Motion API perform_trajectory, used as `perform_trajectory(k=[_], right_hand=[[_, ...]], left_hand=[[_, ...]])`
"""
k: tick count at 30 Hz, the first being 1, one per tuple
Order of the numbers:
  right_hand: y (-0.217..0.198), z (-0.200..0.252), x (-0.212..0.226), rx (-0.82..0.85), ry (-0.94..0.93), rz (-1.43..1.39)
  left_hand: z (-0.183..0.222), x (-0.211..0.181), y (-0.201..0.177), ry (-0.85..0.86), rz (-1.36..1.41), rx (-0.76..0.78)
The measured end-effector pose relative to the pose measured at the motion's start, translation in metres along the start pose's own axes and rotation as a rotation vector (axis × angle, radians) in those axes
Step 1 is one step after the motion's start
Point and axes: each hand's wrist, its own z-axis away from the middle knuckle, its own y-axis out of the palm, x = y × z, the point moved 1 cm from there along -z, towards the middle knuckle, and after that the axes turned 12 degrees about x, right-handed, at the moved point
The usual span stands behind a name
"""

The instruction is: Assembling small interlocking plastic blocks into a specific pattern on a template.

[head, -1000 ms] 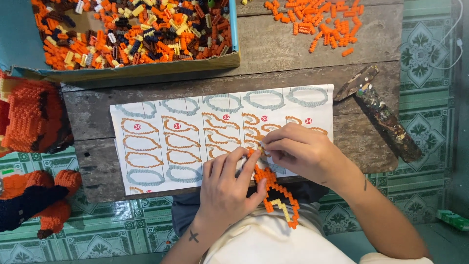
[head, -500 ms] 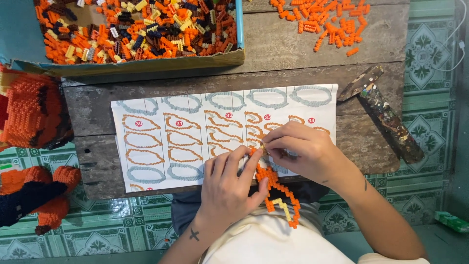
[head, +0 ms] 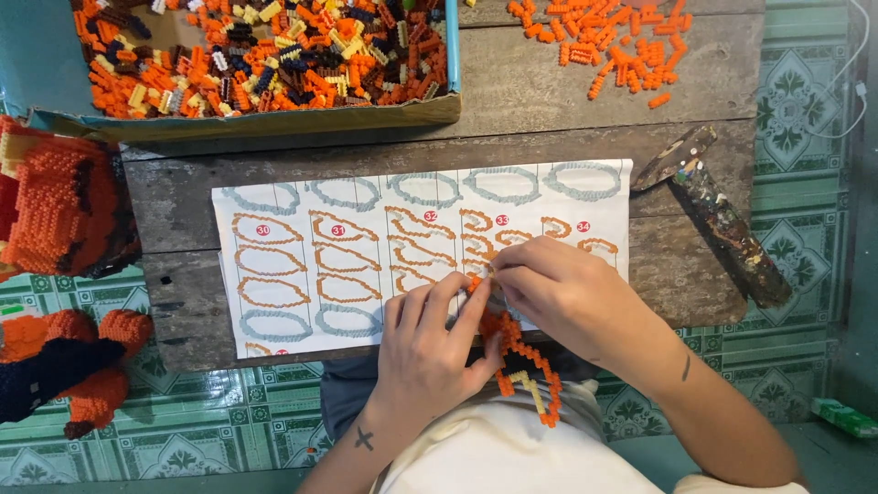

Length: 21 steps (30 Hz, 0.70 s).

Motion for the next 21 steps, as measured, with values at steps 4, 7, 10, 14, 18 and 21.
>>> perform_trajectory(k=[4,7,10,14,18,21], right_hand=[[-0.015,-0.004,0.019,0.045,-0.037,0.115],[-0.012,-0.006,0.023,0.114,-0.038,0.207],[-0.011,-0.008,0.028,0.164,-0.041,0.403],[-0.013,-0.009,0.029,0.211,-0.024,0.444],[-0.005,-0.011,0.037,0.173,-0.011,0.496],[-0.001,-0.01,0.042,0.179,0.03,0.582]], left_hand=[[-0.001,0.0,-0.001,-0.001,0.004,-0.003],[-0.002,-0.001,-0.003,-0.011,0.013,-0.007],[-0.002,-0.001,-0.005,-0.001,0.034,0.009],[-0.002,-0.001,-0.006,0.009,0.03,0.002],[-0.003,-0.002,-0.007,0.0,0.053,-0.004],[-0.001,-0.001,-0.007,0.004,0.055,0.005]])
